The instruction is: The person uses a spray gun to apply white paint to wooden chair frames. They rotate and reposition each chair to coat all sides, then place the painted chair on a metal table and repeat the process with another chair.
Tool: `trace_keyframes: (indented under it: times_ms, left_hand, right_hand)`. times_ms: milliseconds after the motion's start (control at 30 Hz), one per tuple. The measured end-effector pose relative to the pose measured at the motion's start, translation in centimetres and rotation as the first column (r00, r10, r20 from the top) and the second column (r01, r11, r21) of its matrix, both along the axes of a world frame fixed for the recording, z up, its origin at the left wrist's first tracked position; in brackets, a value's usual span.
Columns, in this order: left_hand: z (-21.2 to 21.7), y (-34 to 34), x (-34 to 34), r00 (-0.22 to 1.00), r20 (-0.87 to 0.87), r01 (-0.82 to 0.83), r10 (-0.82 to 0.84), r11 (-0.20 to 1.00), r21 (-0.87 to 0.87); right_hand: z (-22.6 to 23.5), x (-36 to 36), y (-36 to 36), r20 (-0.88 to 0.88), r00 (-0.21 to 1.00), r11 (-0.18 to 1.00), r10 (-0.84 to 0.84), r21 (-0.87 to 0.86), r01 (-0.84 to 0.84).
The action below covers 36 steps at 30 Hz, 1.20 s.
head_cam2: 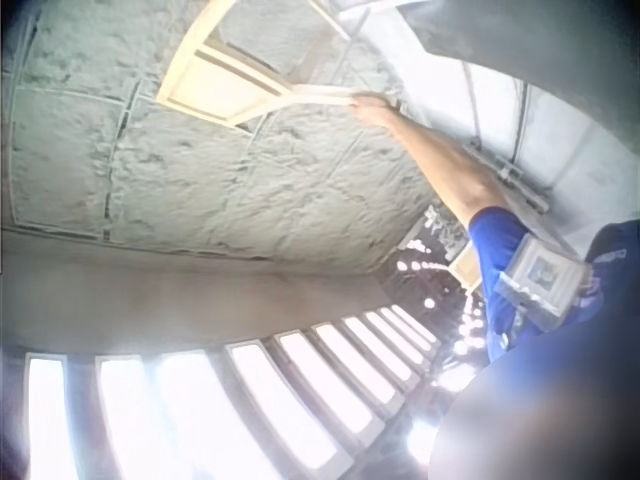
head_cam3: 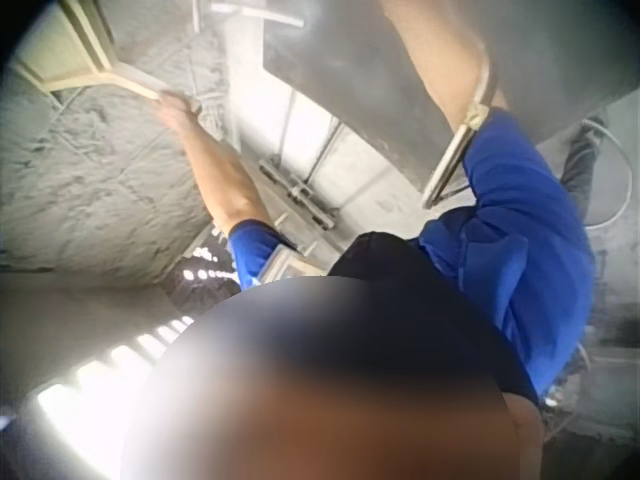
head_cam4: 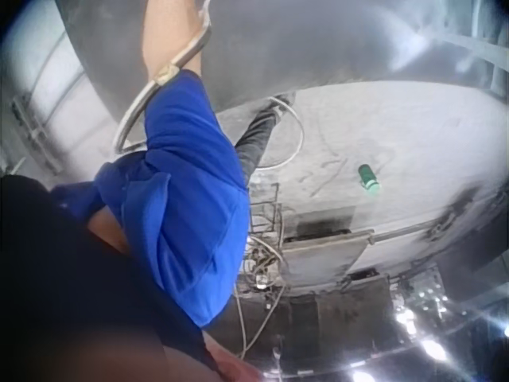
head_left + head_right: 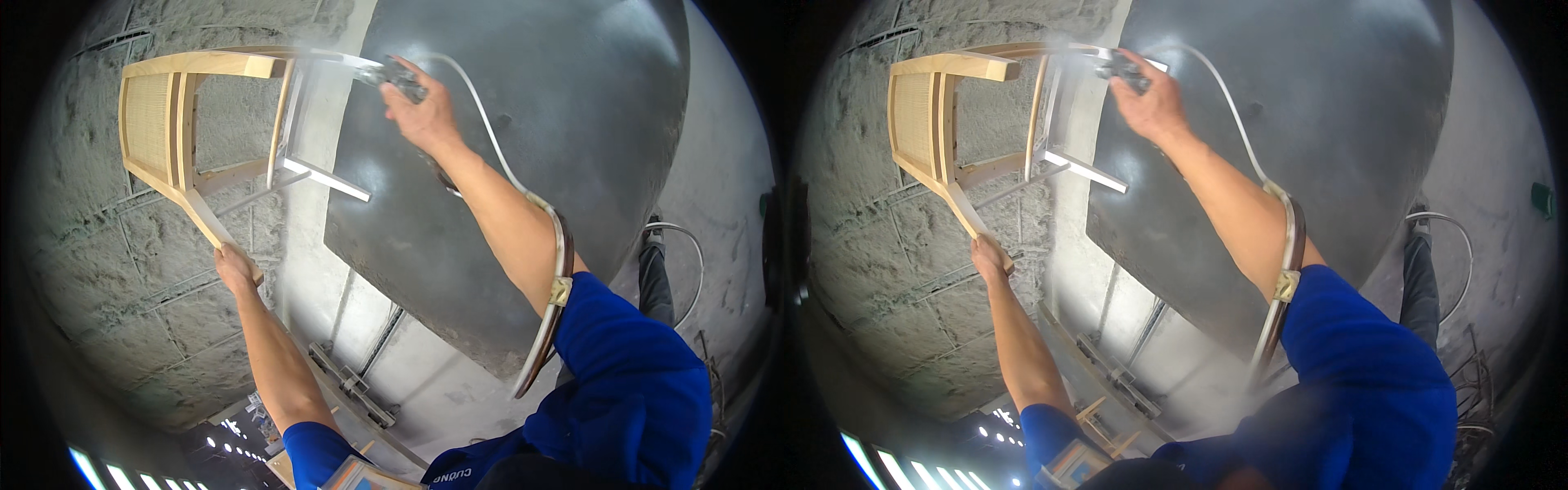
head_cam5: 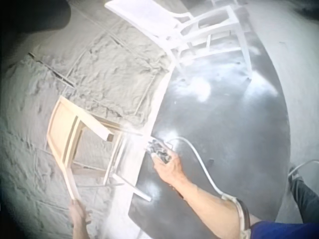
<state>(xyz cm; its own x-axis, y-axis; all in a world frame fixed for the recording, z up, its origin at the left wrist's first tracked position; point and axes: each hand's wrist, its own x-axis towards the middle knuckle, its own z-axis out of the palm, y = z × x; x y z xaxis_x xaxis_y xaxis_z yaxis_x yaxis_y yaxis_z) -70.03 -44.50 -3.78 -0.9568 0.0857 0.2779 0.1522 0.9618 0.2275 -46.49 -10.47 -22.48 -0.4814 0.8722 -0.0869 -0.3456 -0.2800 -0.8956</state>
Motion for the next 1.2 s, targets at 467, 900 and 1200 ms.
trace_keyframes:
  times_ms: [467, 900, 1200]
  left_hand:
    - [-1.2, 3.3, 7.2, 1.0, -0.002, -0.016, 0.018, 0.951, 0.309]
    - [-6.0, 5.3, 17.8, 0.985, -0.17, 0.048, 0.01, 0.941, 0.335]
    - [-4.1, 5.8, 14.3, 0.994, -0.104, 0.075, -0.038, 0.925, 0.373]
  right_hand:
    - [3.9, 0.5, -6.4, 0.073, 0.89, 0.654, 0.449, 0.652, -0.384]
    - [12.0, -17.0, -11.9, 0.268, 0.928, 0.963, 0.259, 0.004, -0.27]
    - [11.0, -8.5, -13.9, -0.239, 0.902, 0.807, 0.36, -0.405, -0.43]
